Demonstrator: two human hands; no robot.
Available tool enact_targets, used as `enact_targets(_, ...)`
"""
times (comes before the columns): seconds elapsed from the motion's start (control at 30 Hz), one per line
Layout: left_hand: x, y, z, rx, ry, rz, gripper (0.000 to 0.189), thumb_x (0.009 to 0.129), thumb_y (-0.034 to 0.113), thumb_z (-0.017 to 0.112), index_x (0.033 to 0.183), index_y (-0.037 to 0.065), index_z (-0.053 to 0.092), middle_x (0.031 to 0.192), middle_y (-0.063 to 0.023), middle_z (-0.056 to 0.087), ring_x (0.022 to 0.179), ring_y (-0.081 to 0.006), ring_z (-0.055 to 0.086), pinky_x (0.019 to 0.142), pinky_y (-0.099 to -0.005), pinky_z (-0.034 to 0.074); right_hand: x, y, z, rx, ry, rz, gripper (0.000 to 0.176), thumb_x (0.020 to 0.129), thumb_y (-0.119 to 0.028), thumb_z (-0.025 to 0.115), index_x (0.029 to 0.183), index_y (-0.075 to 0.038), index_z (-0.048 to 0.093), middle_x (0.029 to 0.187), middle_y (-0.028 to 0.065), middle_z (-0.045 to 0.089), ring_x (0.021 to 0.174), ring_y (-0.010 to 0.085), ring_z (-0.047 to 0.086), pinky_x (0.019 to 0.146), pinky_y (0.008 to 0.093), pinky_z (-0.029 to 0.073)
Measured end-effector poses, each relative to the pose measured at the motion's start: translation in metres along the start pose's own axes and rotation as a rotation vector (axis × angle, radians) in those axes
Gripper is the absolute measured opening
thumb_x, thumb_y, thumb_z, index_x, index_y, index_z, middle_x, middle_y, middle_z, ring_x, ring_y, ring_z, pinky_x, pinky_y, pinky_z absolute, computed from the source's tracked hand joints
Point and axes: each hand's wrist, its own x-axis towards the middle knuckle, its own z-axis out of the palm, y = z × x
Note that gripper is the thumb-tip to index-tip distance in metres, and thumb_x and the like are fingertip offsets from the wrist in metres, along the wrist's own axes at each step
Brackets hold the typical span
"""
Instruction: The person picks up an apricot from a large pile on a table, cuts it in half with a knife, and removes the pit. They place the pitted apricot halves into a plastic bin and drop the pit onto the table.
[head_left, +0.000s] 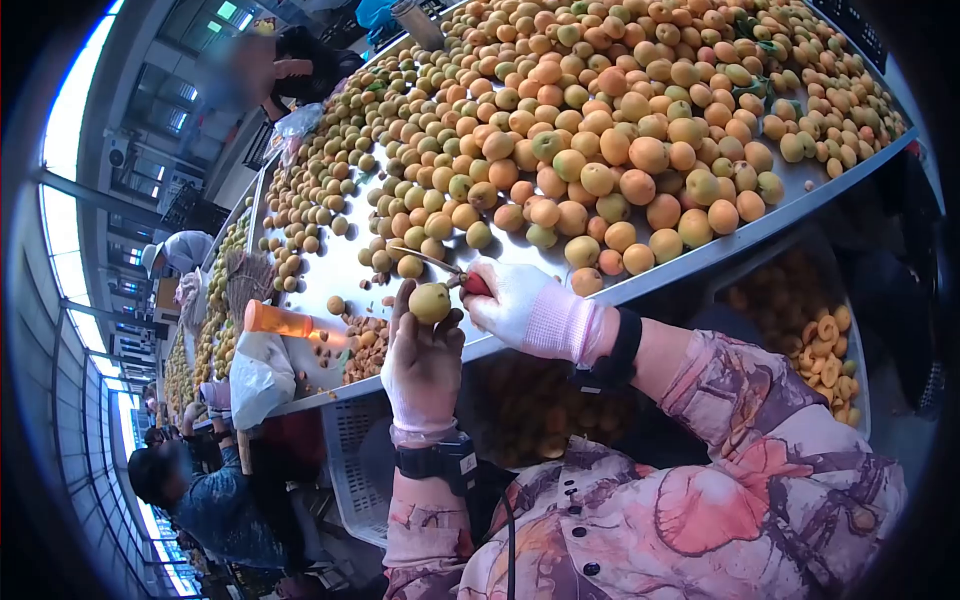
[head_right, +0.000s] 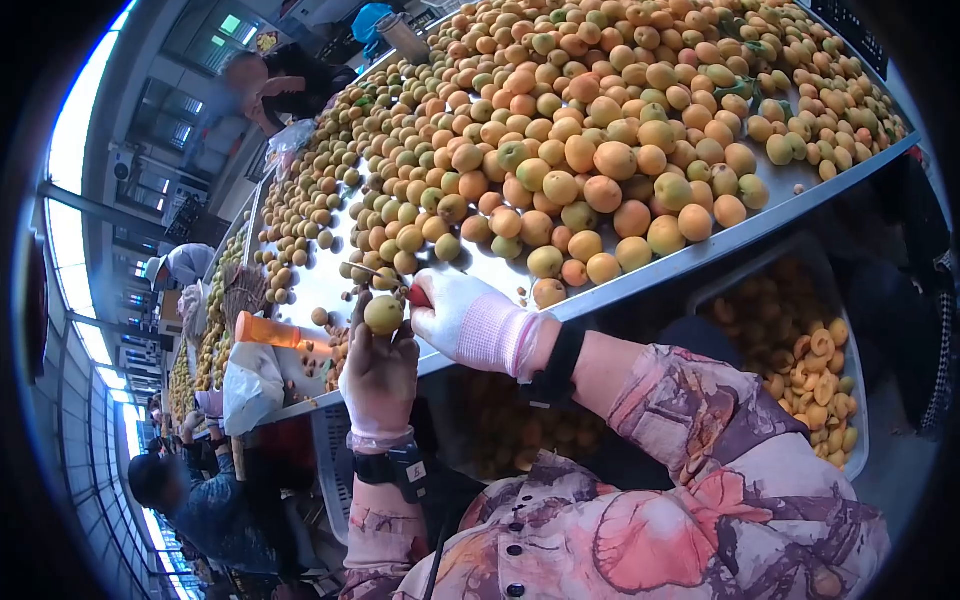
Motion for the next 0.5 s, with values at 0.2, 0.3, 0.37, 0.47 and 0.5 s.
enact_targets(0.2,-0.036,-0.003,-0.036,-0.102,0.082,0.007,0.047,0.101,0.037,0.058,0.138,0.009,0.050,0.124,-0.0061,0.059,0.098,-0.0191,0.057,0.086,-0.0313,0.048,-0.015,-0.005,0.028,0.016,-0.086,-0.094,0.022,0.089,-0.018,0.057,0.098,0.002,0.061,0.092,0.0262,0.065,0.092,0.0435,0.064,0.081,0.0452,0.051)
enact_targets(0.3,-0.043,-0.008,-0.015,-0.142,0.163,0.044,0.045,0.100,0.038,0.059,0.132,0.005,0.055,0.126,-0.0068,0.063,0.104,-0.0194,0.062,0.086,-0.0291,0.051,-0.021,-0.010,0.035,-0.027,-0.112,-0.133,0.022,0.087,-0.016,0.057,0.099,0.002,0.062,0.097,0.0265,0.065,0.095,0.0439,0.063,0.084,0.0456,0.051)
enact_targets(0.37,-0.048,-0.005,-0.017,-0.194,0.100,0.012,0.045,0.100,0.036,0.059,0.131,0.004,0.055,0.126,-0.0071,0.063,0.107,-0.0182,0.062,0.085,-0.0279,0.051,-0.023,-0.011,0.036,-0.024,-0.141,-0.113,0.023,0.087,-0.016,0.057,0.100,0.002,0.062,0.098,0.0265,0.065,0.097,0.0440,0.063,0.086,0.0462,0.051)
enact_targets(0.47,-0.054,-0.004,-0.025,-0.128,0.128,-0.001,0.044,0.099,0.034,0.063,0.131,0.006,0.055,0.120,-0.0042,0.062,0.102,-0.0160,0.059,0.089,-0.0292,0.048,-0.024,-0.009,0.041,-0.032,-0.133,-0.128,0.024,0.087,-0.016,0.057,0.103,0.002,0.062,0.100,0.0270,0.065,0.099,0.0442,0.063,0.088,0.0467,0.050)
enact_targets(0.5,-0.055,-0.004,-0.025,-0.082,0.159,0.000,0.043,0.098,0.034,0.065,0.130,0.007,0.055,0.117,-0.0026,0.062,0.100,-0.0151,0.058,0.091,-0.0302,0.047,-0.024,-0.008,0.042,-0.036,-0.123,-0.140,0.025,0.087,-0.017,0.057,0.103,0.002,0.062,0.100,0.0272,0.065,0.100,0.0442,0.063,0.088,0.0468,0.050)
